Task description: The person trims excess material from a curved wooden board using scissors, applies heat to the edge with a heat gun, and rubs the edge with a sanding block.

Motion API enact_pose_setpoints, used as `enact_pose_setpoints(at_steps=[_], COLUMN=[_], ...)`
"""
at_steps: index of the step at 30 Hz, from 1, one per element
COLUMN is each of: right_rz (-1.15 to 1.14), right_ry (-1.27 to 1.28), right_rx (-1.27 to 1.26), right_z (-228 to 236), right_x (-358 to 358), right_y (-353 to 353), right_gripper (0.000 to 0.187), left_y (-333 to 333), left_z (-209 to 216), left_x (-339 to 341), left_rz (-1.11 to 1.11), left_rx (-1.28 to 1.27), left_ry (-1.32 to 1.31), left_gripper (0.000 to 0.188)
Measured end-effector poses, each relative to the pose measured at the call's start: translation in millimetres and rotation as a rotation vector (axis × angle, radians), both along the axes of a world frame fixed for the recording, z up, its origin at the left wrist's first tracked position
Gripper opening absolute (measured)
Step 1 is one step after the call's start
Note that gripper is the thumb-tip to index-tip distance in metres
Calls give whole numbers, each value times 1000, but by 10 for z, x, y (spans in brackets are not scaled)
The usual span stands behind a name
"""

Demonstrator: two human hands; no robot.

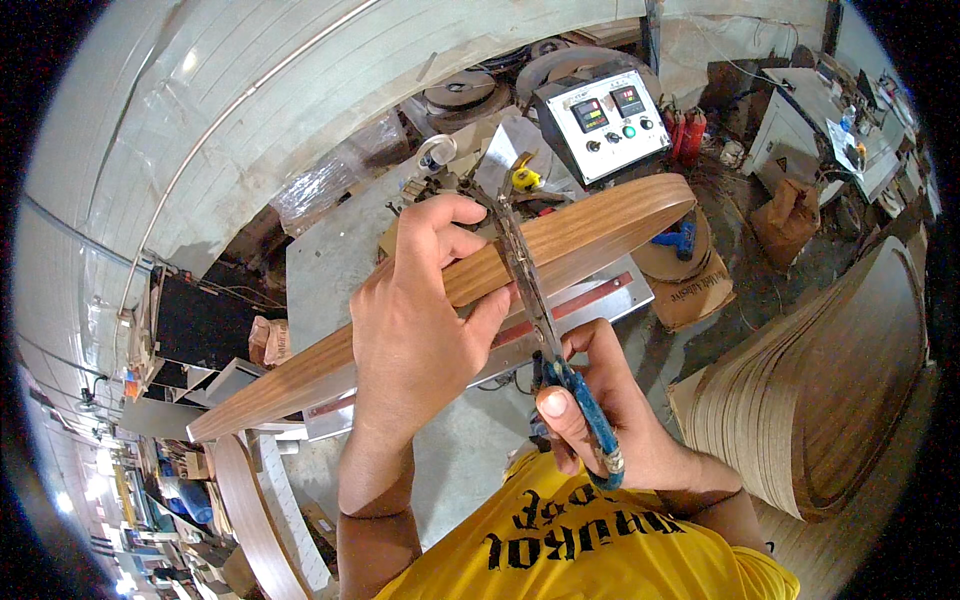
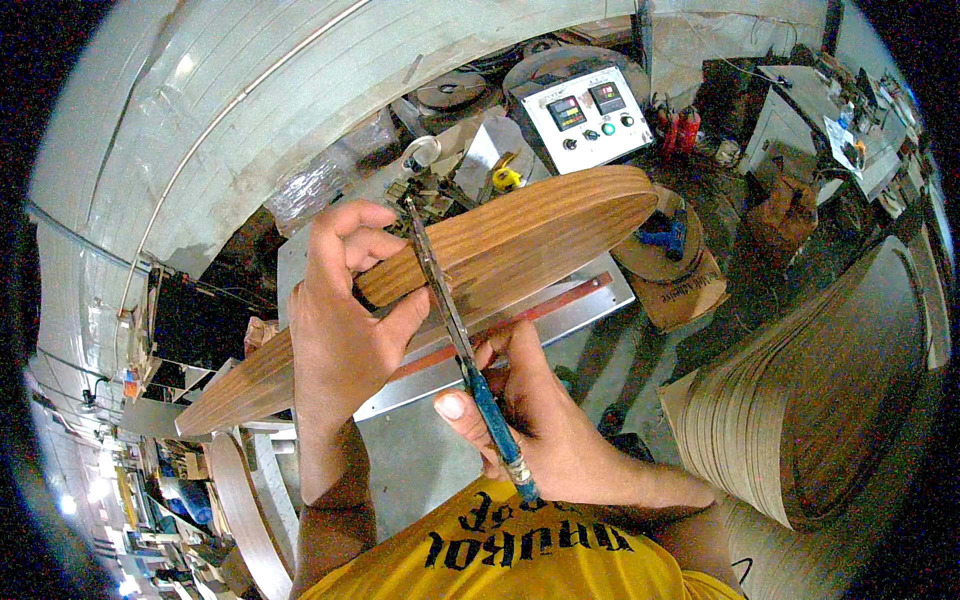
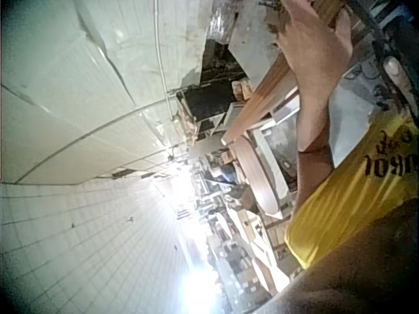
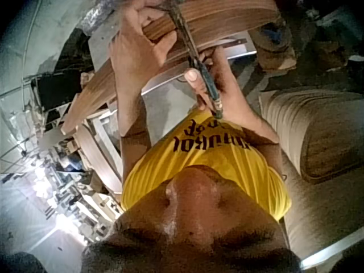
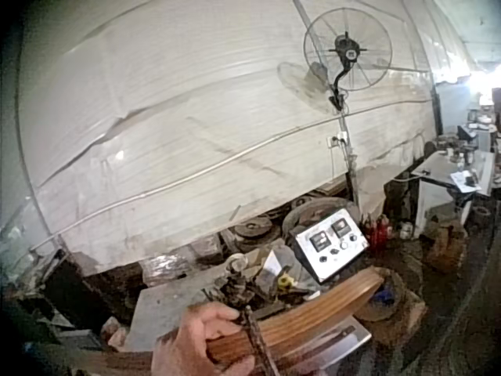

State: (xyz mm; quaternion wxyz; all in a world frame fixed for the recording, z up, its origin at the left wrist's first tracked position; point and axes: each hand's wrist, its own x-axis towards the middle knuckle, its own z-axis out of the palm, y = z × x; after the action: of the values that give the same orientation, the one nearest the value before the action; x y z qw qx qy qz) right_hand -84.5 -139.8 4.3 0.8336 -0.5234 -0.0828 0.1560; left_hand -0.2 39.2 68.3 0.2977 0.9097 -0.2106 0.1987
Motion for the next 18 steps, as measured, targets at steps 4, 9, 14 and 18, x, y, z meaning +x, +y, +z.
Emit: enact_pose_setpoints(at_steps=[4, 9, 14, 18], right_rz=[10, 27, 7, 18], right_ry=[-12, 0, -6, 6], right_rx=[-32, -50, -26, -18], right_z=[39, 40, 47, 44], right_x=[14, 12, 8, 8], right_y=[-19, -40, -18, -21], right_gripper=[58, 58, 56, 53], left_y=[22, 5, 15, 11], left_z=[-19, -1, -11, 1], left_x=[24, 17, 13, 8], left_rz=[-24, -14, -4, -9], left_rx=[-4, -7, -6, -21], left_ry=[-8, 2, -3, 10], left_gripper=[69, 67, 67, 67])
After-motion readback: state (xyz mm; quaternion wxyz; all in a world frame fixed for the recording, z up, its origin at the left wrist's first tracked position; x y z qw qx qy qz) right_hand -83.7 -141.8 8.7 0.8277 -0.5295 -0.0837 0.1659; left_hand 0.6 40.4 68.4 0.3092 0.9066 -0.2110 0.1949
